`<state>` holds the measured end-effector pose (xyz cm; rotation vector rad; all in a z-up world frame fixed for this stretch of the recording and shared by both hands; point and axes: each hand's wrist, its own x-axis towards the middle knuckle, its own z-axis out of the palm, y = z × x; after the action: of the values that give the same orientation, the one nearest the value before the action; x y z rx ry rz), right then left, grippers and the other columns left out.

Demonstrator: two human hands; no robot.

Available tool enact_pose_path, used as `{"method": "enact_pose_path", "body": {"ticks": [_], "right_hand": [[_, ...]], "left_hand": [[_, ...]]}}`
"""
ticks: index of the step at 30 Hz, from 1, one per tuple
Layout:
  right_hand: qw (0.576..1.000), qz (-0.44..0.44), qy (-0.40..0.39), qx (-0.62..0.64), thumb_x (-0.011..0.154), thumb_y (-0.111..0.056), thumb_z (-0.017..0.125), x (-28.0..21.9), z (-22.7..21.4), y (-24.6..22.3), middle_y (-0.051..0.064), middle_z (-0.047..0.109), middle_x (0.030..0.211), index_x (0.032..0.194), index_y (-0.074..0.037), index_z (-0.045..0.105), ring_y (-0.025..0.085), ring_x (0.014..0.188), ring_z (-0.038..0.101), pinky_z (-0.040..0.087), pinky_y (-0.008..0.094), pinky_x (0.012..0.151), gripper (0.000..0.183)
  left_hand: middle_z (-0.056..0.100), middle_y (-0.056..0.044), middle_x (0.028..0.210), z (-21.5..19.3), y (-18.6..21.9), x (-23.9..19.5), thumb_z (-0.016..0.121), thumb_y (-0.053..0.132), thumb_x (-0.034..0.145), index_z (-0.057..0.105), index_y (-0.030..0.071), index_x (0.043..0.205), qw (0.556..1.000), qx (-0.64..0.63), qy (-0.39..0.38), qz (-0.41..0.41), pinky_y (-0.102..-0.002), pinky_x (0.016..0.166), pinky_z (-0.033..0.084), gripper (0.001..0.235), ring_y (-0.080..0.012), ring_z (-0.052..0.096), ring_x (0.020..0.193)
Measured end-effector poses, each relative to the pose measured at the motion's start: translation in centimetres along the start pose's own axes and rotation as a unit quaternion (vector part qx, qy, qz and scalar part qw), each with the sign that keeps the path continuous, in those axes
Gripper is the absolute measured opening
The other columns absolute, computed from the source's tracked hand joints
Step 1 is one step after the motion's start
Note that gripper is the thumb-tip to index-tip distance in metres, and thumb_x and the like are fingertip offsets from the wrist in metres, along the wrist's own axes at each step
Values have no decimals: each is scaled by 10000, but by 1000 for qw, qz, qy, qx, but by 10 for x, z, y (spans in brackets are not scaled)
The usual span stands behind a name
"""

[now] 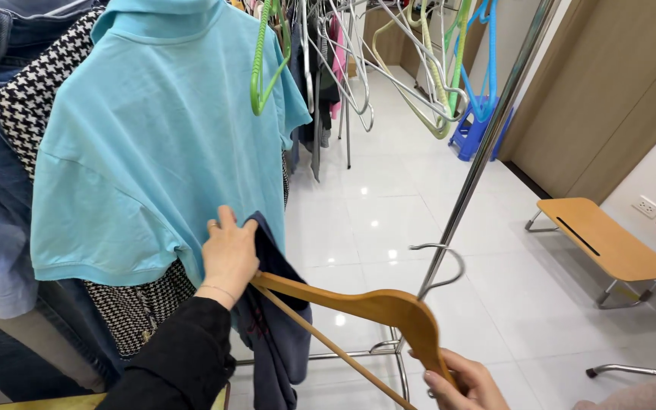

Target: The person unfolds several folded shirts from a stack on a table and places them onto a metal clothing rack. They use various hangers, including green plastic and wooden ones, to hang each shirt individually.

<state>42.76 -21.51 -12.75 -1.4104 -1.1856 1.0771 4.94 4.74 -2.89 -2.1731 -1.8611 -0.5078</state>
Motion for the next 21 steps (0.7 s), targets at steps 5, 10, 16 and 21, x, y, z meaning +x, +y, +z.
{"method": "enact_pose_path", "body": {"ticks": [5,10,16,21], "right_hand": [[999,-2,13,30,880,-73,756,-7,6,-27,78,479,642,1245,38,891,200,511,423,310,334,487,404],[993,-18,-18,112,935,26,685,4,5,-41,37,329,548,1326,59,785,135,350,312,204,296,326,405],[993,-53,-26,103,932,-11,685,19,52,-39,41,350,584,1341,59,765,140,378,320,230,296,335,422],[987,-99,-18,125,973,-59,691,47,92,-14,68,460,573,1005,58,699,135,451,413,320,278,414,121]], "left_hand": [[389,-125,1170,9,-2,-12,786,75,716,650,201,992,999,23,42,24,-396,482,605,333,-363,522,936],[395,-126,1178,-11,11,-19,764,3,716,654,213,999,998,28,41,46,-394,501,605,370,-378,526,946],[411,-168,1265,-64,76,-49,744,13,675,663,163,1026,994,-71,16,83,-505,580,643,390,-451,529,1076],[445,-155,1173,-97,137,-97,670,-11,685,619,61,972,970,-106,81,201,-349,416,533,301,-396,505,980]]}}
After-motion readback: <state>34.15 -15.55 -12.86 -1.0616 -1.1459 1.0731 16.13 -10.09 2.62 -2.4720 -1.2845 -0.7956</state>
